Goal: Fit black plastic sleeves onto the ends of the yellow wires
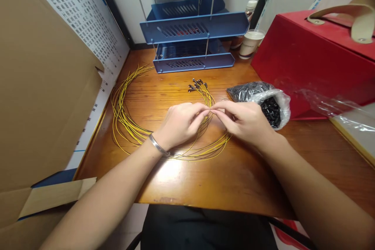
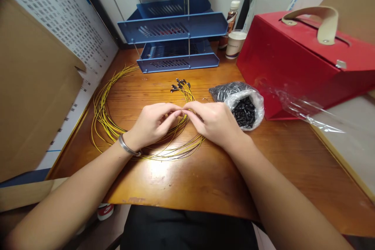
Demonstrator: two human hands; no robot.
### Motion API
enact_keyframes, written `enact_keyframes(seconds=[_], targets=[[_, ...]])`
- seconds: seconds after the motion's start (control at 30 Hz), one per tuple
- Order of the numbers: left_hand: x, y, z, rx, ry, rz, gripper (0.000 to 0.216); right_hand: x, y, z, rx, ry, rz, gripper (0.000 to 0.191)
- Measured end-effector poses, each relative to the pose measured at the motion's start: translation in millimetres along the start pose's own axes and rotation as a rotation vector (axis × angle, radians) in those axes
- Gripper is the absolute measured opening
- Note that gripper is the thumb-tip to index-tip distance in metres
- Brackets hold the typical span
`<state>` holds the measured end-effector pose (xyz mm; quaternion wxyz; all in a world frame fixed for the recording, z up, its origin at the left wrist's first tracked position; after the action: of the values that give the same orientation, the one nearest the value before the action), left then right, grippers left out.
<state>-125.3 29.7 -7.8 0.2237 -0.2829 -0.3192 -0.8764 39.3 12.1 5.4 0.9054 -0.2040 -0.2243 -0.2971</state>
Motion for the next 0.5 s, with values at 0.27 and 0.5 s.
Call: enact_keyframes(seconds=[0.27, 0.5], targets=[[8, 5, 3, 0.028, 0.107, -0.037, 0.021, -3, -3, -2, -0.179, -0.077, -0.007, 0.028], [17, 6, 4, 0.028, 0.311, -0.068, 0.017, -9, 3, -6, -0.253, -0.108, -0.093, 0.024]])
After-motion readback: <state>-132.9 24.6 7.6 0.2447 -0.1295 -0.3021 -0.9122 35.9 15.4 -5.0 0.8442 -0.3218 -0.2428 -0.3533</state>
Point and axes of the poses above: each hand's wrist, its own z-axis towards the middle knuckle, its own x-axis out of the back of the hand, y = z × x, the point moved 5 cm from there along z, towards the middle knuckle, and after that the axes turned 15 degrees about y, right-handed, at the moved point
